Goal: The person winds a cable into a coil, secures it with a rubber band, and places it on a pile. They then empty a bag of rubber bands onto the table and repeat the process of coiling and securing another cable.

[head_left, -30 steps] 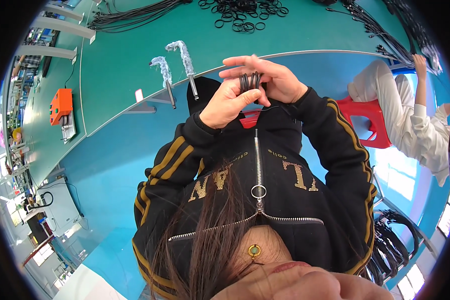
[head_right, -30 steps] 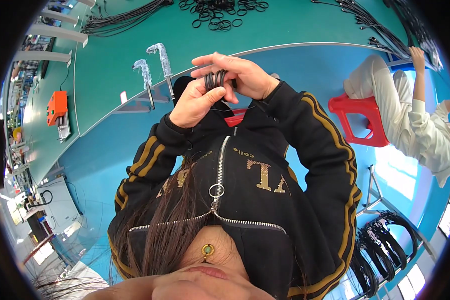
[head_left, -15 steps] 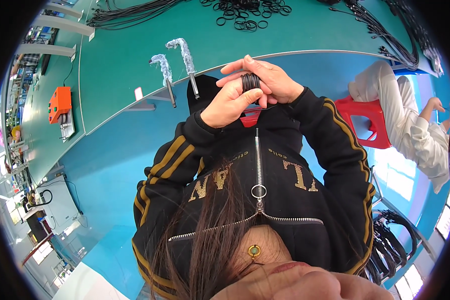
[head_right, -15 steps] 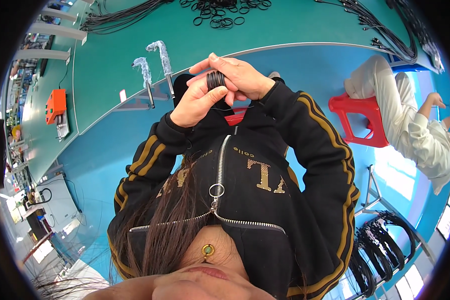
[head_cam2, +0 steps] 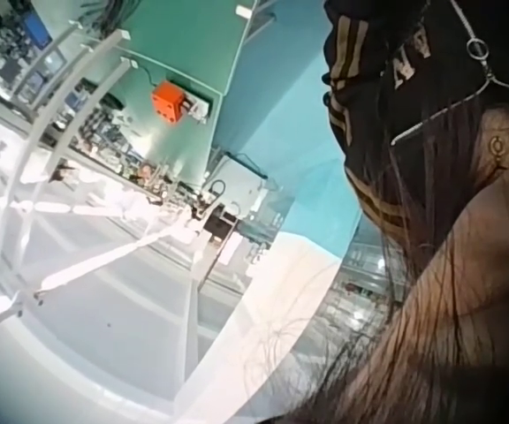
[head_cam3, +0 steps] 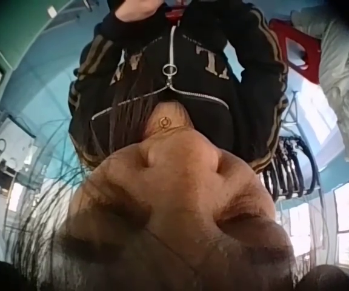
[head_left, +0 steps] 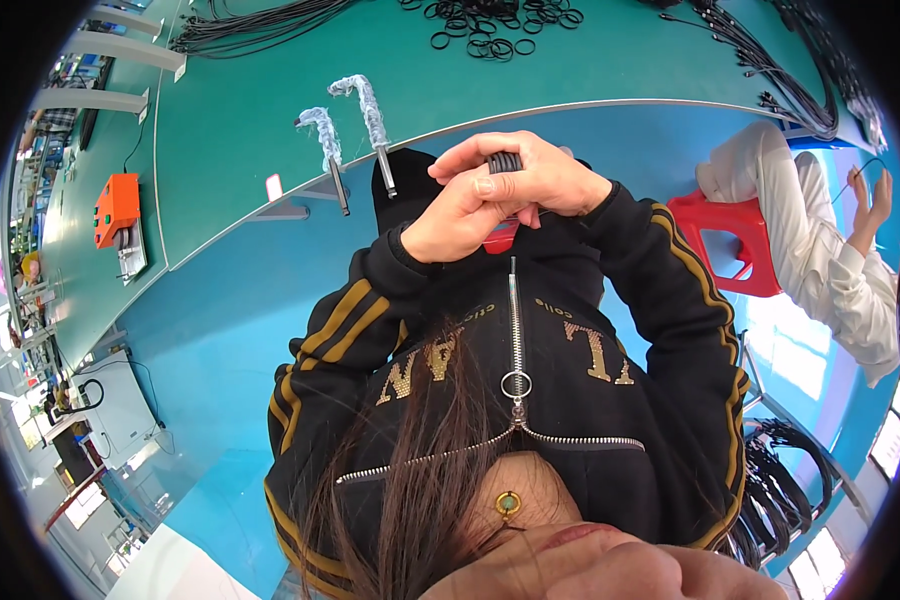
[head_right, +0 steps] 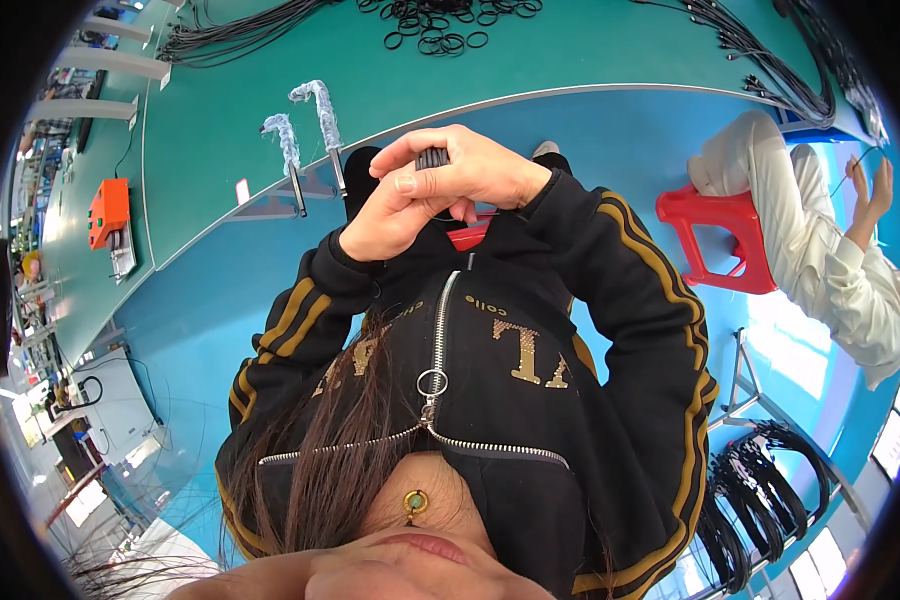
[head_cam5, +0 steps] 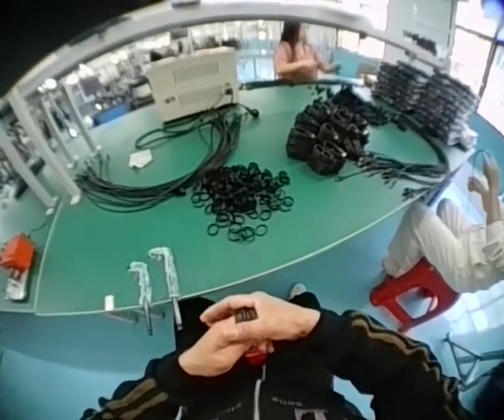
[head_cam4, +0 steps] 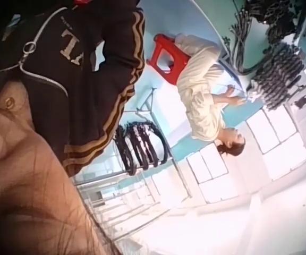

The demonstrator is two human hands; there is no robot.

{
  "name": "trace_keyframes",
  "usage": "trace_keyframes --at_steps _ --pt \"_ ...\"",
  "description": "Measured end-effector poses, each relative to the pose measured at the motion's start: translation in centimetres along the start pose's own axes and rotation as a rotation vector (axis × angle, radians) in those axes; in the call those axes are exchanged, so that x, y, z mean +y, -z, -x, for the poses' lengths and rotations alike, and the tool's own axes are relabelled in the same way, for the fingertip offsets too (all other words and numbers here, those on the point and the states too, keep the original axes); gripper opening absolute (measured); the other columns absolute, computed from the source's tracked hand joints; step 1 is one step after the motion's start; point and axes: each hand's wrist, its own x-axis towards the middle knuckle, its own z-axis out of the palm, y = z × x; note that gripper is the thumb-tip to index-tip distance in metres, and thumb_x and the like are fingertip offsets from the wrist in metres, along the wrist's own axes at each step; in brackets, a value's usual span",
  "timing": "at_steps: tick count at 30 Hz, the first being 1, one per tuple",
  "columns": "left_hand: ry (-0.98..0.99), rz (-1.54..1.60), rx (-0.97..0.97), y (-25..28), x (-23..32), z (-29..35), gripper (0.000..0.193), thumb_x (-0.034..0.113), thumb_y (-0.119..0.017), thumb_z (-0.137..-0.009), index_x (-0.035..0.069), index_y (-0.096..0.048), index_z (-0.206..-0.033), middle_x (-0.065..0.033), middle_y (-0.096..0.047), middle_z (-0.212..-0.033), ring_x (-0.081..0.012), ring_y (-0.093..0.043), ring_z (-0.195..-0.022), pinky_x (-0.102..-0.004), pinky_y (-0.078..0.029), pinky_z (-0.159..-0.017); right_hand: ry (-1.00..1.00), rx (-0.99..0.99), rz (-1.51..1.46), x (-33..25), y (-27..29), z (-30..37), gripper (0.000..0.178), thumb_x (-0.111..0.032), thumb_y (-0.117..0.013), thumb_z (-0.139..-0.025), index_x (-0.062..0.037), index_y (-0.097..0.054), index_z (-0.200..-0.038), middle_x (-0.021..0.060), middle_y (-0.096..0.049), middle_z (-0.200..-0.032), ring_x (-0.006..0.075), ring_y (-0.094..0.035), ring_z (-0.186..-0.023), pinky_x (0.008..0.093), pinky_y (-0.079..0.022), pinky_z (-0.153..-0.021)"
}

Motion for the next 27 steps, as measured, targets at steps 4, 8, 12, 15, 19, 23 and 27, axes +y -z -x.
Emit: trace_keyframes --at_steps 4,8,12,15,19,23,27 --pt "-0.015 -0.087 0.017 -0.1 0.6 0.3 0.017 -0.002 -0.041 -0.09 -0.002 -0.058 -0.089 -0.0066 -0.062 -0.084 -0.0175 -0.061 -0.082 -0.0302 -0.051 -0.076 0.104 0.0 -0.006 0.7 -0.1 -0.2 0.064 -0.04 -0.067 -0.079 0.0 -0.051 -0.126 0.0153 -0.057 -0.121 0.018 -0.054 -0.096 0.0288 -0.042 -0.08" --pt "-0.01 -0.112 0.006 0.0 0.8 0.4 0.019 -0.001 -0.042 -0.09 -0.003 -0.06 -0.093 -0.0065 -0.064 -0.085 -0.0169 -0.061 -0.08 -0.0298 -0.051 -0.075 0.213 -0.031 -0.018 1.1 0.0 -0.3 0.057 -0.038 -0.066 -0.081 -0.0045 -0.054 -0.125 0.0071 -0.062 -0.113 0.006 -0.054 -0.059 0.0191 -0.043 -0.045" --pt "0.046 -0.047 -0.047 0.1 0.9 0.5 0.021 0.001 -0.043 -0.092 -0.003 -0.062 -0.099 -0.007 -0.066 -0.087 -0.0171 -0.063 -0.081 -0.029 -0.051 -0.076 0.098 -0.097 0.026 1.0 0.0 -0.1 0.057 -0.039 -0.066 -0.081 -0.0045 -0.054 -0.125 0.0078 -0.062 -0.106 0.0061 -0.052 -0.055 0.0191 -0.042 -0.044" --pt "0.076 -0.038 -0.064 0.6 0.7 0.5 0.021 0.003 -0.044 -0.093 -0.003 -0.063 -0.102 -0.0077 -0.067 -0.088 -0.0174 -0.064 -0.083 -0.0285 -0.051 -0.077 0.054 -0.056 0.03 1.1 -0.4 -0.1 0.056 -0.039 -0.064 -0.083 -0.0044 -0.053 -0.125 0.0078 -0.062 -0.102 0.0059 -0.049 -0.05 0.0188 -0.04 -0.042" --pt "0.119 -0.072 -0.147 1.0 0.5 0.6 0.02 0.005 -0.045 -0.095 -0.003 -0.063 -0.101 -0.0087 -0.067 -0.088 -0.0183 -0.065 -0.088 -0.0293 -0.051 -0.08 0.085 -0.04 0.05 0.1 -1.3 0.5 0.058 -0.042 -0.063 -0.082 -0.0015 -0.054 -0.123 0.0136 -0.063 -0.108 0.017 -0.062 -0.089 0.0276 -0.049 -0.08" --pt "0.018 0.107 -0.091 0.6 0.4 0.2 0.018 0.005 -0.047 -0.095 -0.004 -0.062 -0.1 -0.0088 -0.066 -0.089 -0.0171 -0.064 -0.087 -0.0296 -0.052 -0.079 -0.112 0.101 -0.092 -0.8 -1.6 1.0 0.044 -0.035 -0.064 -0.087 -0.0051 -0.058 -0.119 0.0018 -0.058 -0.071 0.004 -0.04 -0.042 0.0192 -0.032 -0.037" --pt "0.084 0.226 0.036 0.1 0.9 0.5 0.015 0.005 -0.051 -0.094 -0.004 -0.062 -0.099 -0.0087 -0.065 -0.091 -0.0176 -0.064 -0.087 -0.0297 -0.051 -0.08 -0.16 0.184 -0.104 -0.9 -1.5 0.9 0.042 -0.034 -0.067 -0.085 -0.005 -0.061 -0.115 -0.0016 -0.052 -0.061 0.0034 -0.037 -0.039 0.0196 -0.029 -0.036"
